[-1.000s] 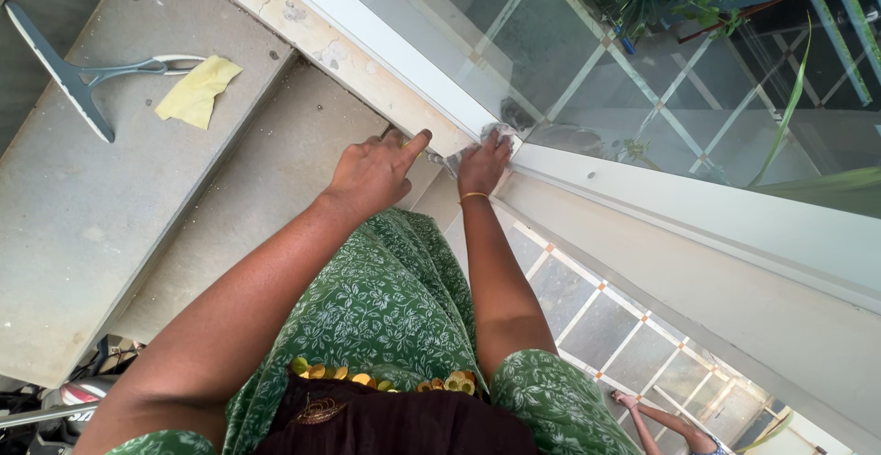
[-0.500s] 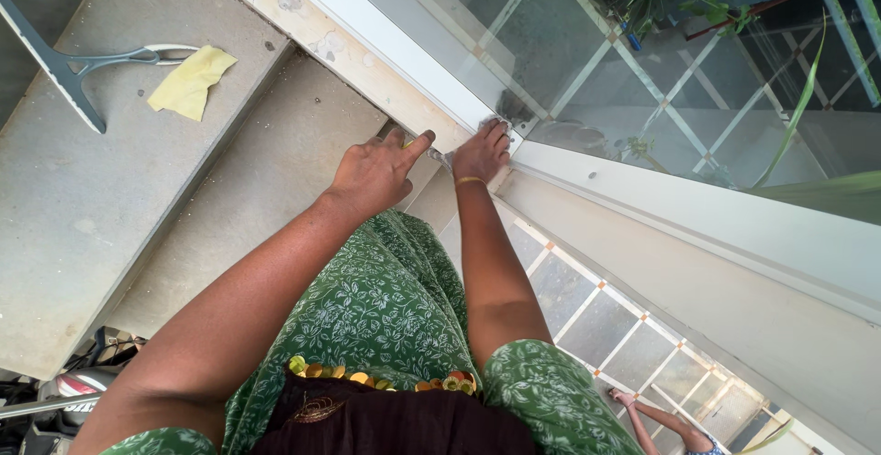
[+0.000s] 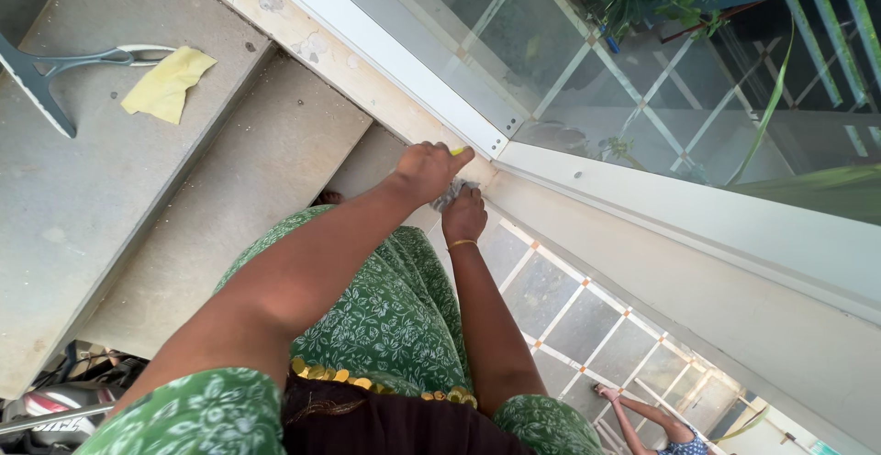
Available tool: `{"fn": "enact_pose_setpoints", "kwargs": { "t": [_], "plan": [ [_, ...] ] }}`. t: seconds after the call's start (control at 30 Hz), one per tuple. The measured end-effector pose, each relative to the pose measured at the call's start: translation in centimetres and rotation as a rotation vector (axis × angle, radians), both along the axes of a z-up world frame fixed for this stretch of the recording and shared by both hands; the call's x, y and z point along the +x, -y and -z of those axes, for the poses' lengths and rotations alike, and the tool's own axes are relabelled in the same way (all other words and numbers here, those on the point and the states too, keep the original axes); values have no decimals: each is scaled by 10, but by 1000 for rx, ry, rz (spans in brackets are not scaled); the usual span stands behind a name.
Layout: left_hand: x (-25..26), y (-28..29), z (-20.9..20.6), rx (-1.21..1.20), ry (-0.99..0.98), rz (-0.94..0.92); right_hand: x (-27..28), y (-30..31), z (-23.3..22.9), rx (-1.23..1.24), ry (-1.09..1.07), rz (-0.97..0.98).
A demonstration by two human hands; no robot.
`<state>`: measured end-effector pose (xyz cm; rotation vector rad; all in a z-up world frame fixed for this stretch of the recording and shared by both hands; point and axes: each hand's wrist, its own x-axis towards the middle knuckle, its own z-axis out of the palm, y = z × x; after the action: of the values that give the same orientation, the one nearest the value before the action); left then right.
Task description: The person cleans a window and its frame using a cloth and a spray bottle. The person sprays the frame and glass, wipes the edges and surfaces with the cloth, and wipes the inner track of the window frame.
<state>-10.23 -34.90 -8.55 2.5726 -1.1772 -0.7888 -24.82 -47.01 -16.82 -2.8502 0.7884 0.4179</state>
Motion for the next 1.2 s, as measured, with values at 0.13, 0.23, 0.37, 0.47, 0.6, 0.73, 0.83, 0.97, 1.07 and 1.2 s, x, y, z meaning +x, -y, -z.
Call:
{"fn": "enact_pose_setpoints", "kwargs": {
  "t": [0.13, 0.23, 0.37, 0.47, 0.6, 0.73, 0.83, 0.97, 1.07, 1.2],
  "plan": [
    [11, 44, 15, 25, -18, 41, -8, 17, -5, 12, -34, -3],
    [22, 66, 12, 50, -77, 63, -13, 23, -11, 51, -5, -13],
    [28, 85, 8, 47, -42, 87, -20, 22, -9, 55, -33, -1],
    [35, 90, 7, 35, -43, 78, -22, 23, -9, 91, 41, -4],
    [46, 89, 0, 83, -64, 103, -13, 20, -12, 147, 56, 25],
    [52, 85, -7, 98, -84, 142, -5, 17, -16, 185, 38, 37],
    [55, 82, -7, 58, -97, 87, -2, 15, -19, 177, 65, 18],
    [56, 81, -2, 105, -86, 147, 1, 16, -20, 173, 29, 21],
    [57, 78, 6, 68, -93, 115, 0, 16, -17, 180, 24, 17],
    [60, 65, 16, 39, -65, 109, -2, 17, -11, 195, 61, 43]
  ]
}}
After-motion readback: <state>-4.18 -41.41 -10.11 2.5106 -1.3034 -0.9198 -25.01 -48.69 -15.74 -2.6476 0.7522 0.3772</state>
